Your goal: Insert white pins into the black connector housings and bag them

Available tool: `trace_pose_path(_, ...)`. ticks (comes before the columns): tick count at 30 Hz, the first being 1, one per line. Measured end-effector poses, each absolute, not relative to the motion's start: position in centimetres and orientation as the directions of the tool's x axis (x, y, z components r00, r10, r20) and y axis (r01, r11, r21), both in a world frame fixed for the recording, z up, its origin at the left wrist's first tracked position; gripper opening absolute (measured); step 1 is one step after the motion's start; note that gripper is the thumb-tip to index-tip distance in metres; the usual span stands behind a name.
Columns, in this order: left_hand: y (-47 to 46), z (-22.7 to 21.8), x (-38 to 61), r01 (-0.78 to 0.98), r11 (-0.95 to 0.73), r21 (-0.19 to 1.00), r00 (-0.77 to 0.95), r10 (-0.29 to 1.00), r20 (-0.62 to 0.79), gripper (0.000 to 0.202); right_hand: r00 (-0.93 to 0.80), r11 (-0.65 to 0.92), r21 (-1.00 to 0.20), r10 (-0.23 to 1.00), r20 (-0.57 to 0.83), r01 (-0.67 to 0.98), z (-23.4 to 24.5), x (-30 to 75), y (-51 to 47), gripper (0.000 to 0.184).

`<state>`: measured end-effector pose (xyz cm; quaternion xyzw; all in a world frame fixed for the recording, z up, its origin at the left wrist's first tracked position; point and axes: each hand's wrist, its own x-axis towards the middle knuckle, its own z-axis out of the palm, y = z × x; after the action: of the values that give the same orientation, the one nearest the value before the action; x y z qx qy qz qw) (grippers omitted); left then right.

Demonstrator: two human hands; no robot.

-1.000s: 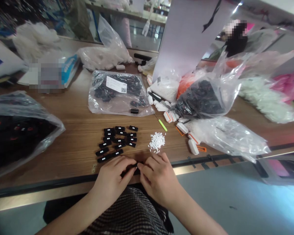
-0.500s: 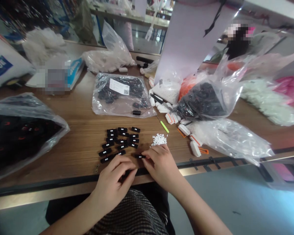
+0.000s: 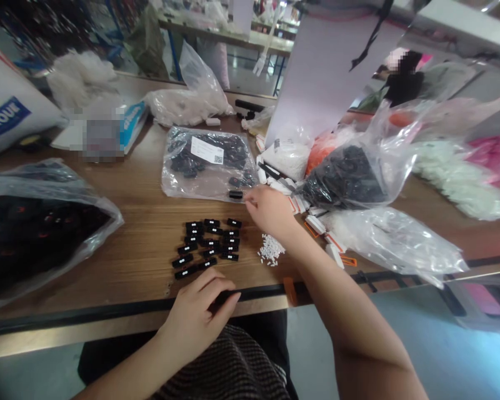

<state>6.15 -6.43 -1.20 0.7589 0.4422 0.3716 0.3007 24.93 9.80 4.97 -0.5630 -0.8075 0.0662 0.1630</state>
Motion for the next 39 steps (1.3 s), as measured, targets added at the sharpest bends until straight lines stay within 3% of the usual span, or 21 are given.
trace_pose_path(5,-6.5,-1.3,6.1,0.459,-0.432,0.776,0.352,0.891,0.287,0.006,-0.439,0.439,-0.312,0.896,0.075,0.843,3.0,23.7,17.4,0.025)
trace_pose_path(11,-6.5,-1.4,6.1,0.482,-0.425,0.766,0.372,0.891,0.261,0.007,-0.525,0.498,-0.275,0.850,-0.033,0.823,3.1,22.7,19.3,0.025)
trace_pose_path(15,-6.5,-1.4,6.1,0.483,-0.413,0.772,0.369,0.896,0.248,0.006,-0.579,0.550,-0.237,0.812,-0.071,0.800,3.7,21.6,19.7,0.033)
trace_pose_path(19,-6.5,-1.3,6.1,0.475,-0.411,0.778,0.366,0.896,0.251,0.006,-0.564,0.536,-0.217,0.821,-0.092,0.816,3.9,20.8,19.9,0.019)
trace_pose_path(22,-6.4,-1.2,6.1,0.470,-0.413,0.780,0.358,0.897,0.259,0.005,-0.521,0.501,-0.225,0.853,-0.037,0.836,4.9,21.3,18.4,0.022)
trace_pose_path(25,-6.3,-1.2,6.1,0.455,-0.419,0.786,0.357,0.894,0.269,0.006,-0.451,0.441,-0.313,0.891,0.045,0.841,6.4,22.7,14.2,0.024)
trace_pose_path(27,-6.3,-1.3,6.1,0.449,-0.421,0.788,0.351,0.894,0.277,0.007,-0.366,0.347,-0.565,0.927,0.085,0.748,7.1,23.9,10.1,0.022)
trace_pose_path(29,-6.3,-1.3,6.1,0.449,-0.415,0.791,0.322,0.901,0.290,0.009,-0.335,0.266,-0.720,0.941,0.049,0.641,7.1,25.1,5.5,0.019)
trace_pose_path(35,-6.5,-1.5,6.2,0.455,-0.441,0.774,0.270,0.896,0.351,0.024,-0.237,0.029,-0.838,0.964,-0.120,0.544,3.5,26.1,-4.0,0.020)
trace_pose_path(39,-6.3,-1.6,5.9,0.430,-0.474,0.769,0.376,0.868,0.325,0.030,-0.148,0.077,-0.818,0.989,-0.010,0.570,1.7,24.3,-6.2,0.018)
